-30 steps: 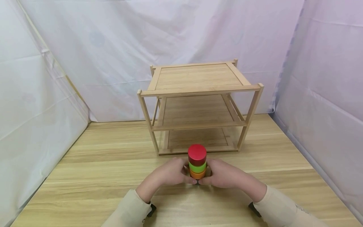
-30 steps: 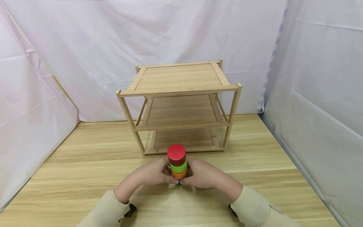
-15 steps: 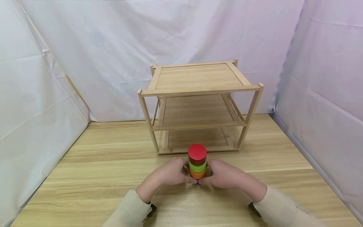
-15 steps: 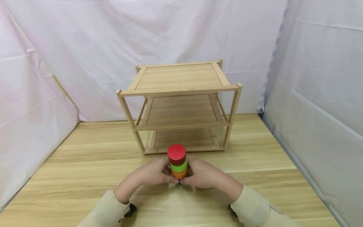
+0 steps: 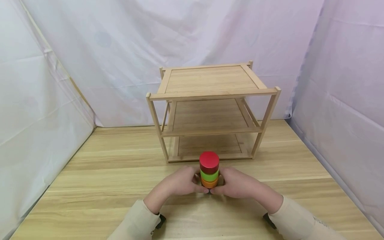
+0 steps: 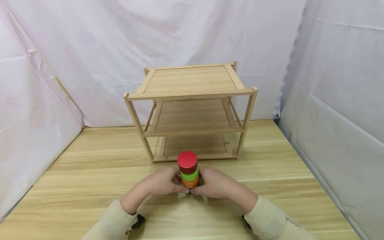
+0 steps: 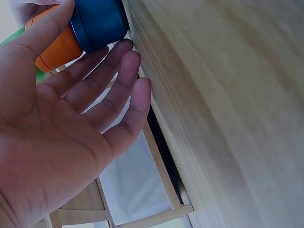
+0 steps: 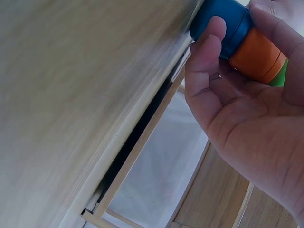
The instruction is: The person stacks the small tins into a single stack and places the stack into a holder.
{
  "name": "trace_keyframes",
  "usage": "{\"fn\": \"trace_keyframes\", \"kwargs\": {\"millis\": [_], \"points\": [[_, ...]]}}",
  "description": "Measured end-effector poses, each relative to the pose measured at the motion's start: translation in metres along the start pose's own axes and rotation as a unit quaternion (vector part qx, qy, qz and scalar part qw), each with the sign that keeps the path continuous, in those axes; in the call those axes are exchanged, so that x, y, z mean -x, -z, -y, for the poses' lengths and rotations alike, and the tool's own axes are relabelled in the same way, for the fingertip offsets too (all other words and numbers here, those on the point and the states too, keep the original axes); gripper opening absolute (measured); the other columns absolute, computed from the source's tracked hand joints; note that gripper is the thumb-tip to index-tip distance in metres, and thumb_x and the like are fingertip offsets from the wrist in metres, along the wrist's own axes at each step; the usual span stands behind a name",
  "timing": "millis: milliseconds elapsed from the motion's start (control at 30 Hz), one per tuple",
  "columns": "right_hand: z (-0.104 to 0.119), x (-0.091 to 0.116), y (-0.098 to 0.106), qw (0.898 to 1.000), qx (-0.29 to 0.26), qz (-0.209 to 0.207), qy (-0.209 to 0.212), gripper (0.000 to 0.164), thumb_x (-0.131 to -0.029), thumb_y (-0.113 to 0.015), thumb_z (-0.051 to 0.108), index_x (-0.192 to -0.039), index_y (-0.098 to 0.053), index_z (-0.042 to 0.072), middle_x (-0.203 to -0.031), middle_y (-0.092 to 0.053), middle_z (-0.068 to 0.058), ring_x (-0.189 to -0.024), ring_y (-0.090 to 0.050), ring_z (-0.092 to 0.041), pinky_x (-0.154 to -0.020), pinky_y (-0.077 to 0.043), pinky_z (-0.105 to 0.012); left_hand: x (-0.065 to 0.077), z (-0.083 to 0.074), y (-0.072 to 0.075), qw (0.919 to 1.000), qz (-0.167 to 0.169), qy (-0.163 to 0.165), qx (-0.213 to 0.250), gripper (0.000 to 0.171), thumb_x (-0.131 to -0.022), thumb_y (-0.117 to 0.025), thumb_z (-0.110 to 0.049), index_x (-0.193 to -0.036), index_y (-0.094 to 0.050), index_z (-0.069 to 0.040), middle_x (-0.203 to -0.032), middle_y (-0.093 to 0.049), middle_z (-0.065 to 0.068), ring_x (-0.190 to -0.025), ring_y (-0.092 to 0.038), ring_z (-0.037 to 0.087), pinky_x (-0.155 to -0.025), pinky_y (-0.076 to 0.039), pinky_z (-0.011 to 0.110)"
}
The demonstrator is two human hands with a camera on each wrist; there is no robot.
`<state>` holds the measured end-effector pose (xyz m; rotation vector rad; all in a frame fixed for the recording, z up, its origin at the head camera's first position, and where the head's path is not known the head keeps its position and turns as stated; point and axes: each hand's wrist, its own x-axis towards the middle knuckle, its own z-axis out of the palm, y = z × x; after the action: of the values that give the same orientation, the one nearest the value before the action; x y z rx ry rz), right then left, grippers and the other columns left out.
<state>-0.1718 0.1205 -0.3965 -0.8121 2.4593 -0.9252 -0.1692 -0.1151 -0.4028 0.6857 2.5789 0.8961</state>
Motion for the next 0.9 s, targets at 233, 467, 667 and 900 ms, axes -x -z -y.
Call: {"fn": "trace_keyframes", "kwargs": {"millis": [233,467,667,900], "points": [[0.0005,-0.0006,0.0003,1.0,0.002,0.002,0.006,0.049,-0.092,-0.084,0.032,-0.133,-0.063,0.015,-0.129,-0.073,-0.002,-0.112,-0.067,-0.017,-0.095,-0.056,-0.048,0.0003,0.0005,-0.0003,1.0,-0.001,0.003,-0.002,0.045,-0.086,-0.09,-0.034,-0.123,-0.071,-0.019,-0.108,-0.077,-0.004,-0.094,-0.07,0.008,-0.084,-0.057,0.027],[0.0004,-0.0011,-0.0016,1.0,-0.002,0.007,0.0,0.052,-0.092,-0.084,0.031,-0.135,-0.061,0.013,-0.129,-0.073,-0.004,-0.109,-0.067,-0.017,-0.093,-0.056,-0.047,0.0005,0.0029,-0.0019,1.0,0.001,0.001,0.0,0.045,-0.086,-0.09,-0.034,-0.124,-0.071,-0.019,-0.108,-0.077,-0.004,-0.094,-0.069,0.008,-0.084,-0.057,0.027],[-0.0018,-0.0016,-0.0039,1.0,-0.001,0.012,-0.003,0.051,-0.092,-0.084,0.031,-0.135,-0.061,0.014,-0.131,-0.073,-0.003,-0.112,-0.068,-0.018,-0.099,-0.057,-0.052,0.002,0.0048,-0.0046,1.0,0.002,0.005,0.005,0.047,-0.086,-0.09,-0.034,-0.126,-0.07,-0.019,-0.11,-0.076,-0.004,-0.095,-0.068,0.01,-0.085,-0.056,0.028],[-0.0009,-0.0014,-0.0014,1.0,-0.016,0.015,-0.015,0.045,-0.093,-0.084,0.03,-0.13,-0.065,0.016,-0.126,-0.075,-0.001,-0.108,-0.068,-0.017,-0.098,-0.058,-0.053,0.0005,0.0045,-0.0041,0.9999,0.003,-0.004,0.011,0.048,-0.088,-0.089,-0.033,-0.128,-0.067,-0.02,-0.113,-0.076,-0.003,-0.096,-0.067,0.011,-0.087,-0.056,0.028]]}}
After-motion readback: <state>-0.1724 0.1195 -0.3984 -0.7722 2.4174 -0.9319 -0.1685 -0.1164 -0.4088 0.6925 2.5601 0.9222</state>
